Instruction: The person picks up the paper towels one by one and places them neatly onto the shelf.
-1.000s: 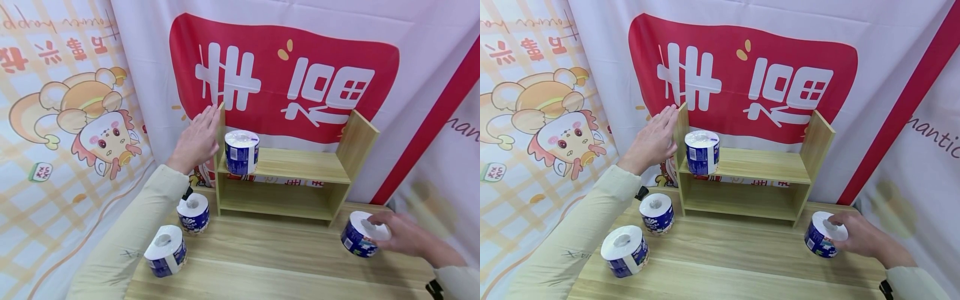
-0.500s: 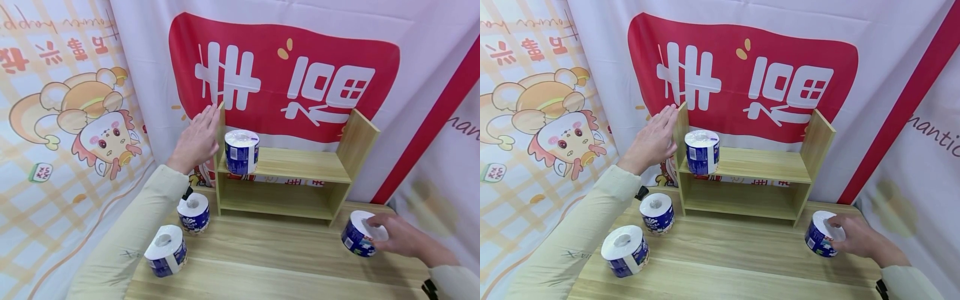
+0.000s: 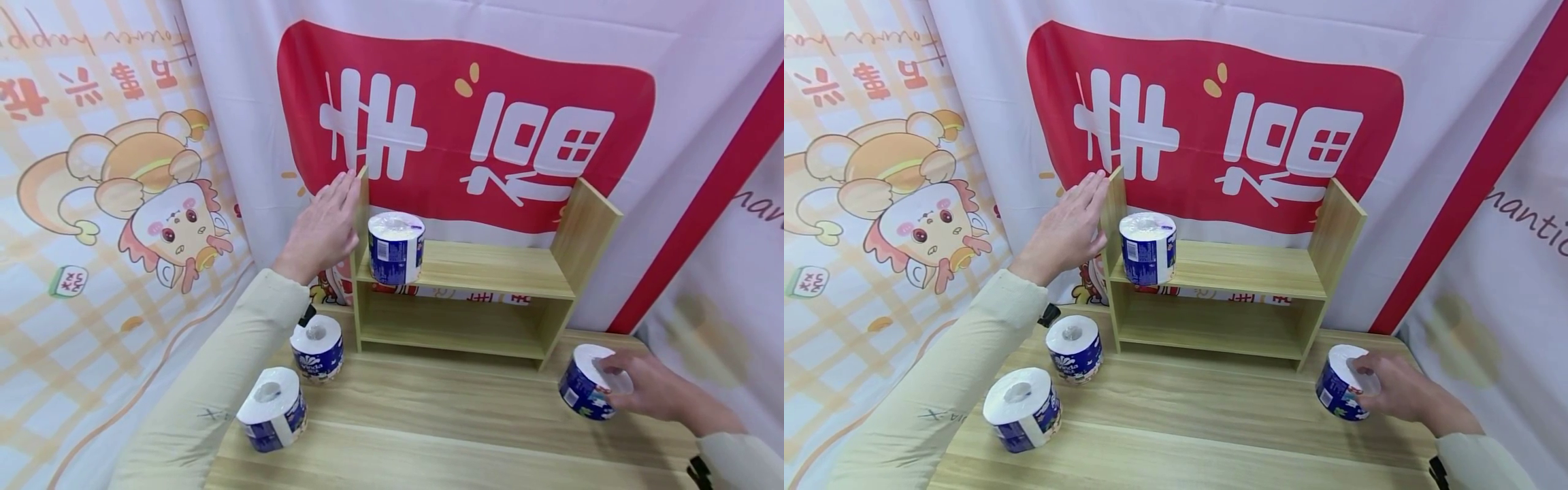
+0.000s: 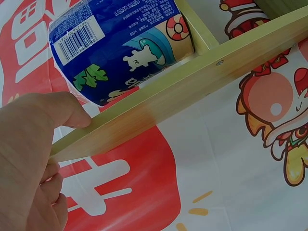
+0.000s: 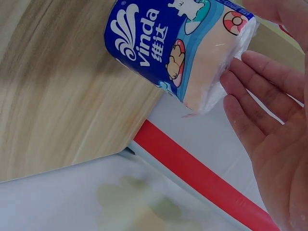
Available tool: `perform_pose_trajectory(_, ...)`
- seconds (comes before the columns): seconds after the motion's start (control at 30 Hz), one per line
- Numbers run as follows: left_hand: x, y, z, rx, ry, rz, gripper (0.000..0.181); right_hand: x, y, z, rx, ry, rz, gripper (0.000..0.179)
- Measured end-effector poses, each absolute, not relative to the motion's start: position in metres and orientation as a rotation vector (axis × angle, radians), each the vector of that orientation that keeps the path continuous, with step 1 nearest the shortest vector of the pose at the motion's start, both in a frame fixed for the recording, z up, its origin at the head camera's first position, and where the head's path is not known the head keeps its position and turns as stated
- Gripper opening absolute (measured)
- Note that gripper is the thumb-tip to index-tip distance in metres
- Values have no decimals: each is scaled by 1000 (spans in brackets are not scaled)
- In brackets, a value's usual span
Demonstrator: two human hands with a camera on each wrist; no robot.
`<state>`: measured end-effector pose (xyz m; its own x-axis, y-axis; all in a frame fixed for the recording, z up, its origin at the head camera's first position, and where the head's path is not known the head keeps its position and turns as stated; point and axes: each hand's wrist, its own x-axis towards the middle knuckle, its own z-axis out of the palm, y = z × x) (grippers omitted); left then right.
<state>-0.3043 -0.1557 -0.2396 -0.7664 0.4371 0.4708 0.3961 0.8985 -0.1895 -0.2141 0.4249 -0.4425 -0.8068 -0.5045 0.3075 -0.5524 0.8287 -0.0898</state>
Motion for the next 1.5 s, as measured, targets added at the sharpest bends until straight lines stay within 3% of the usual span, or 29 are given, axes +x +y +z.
perform_pose_trajectory(1.5,-305,-155,-239,-592,-2560,113,93,-227,418,-453,786,-2754,249,36)
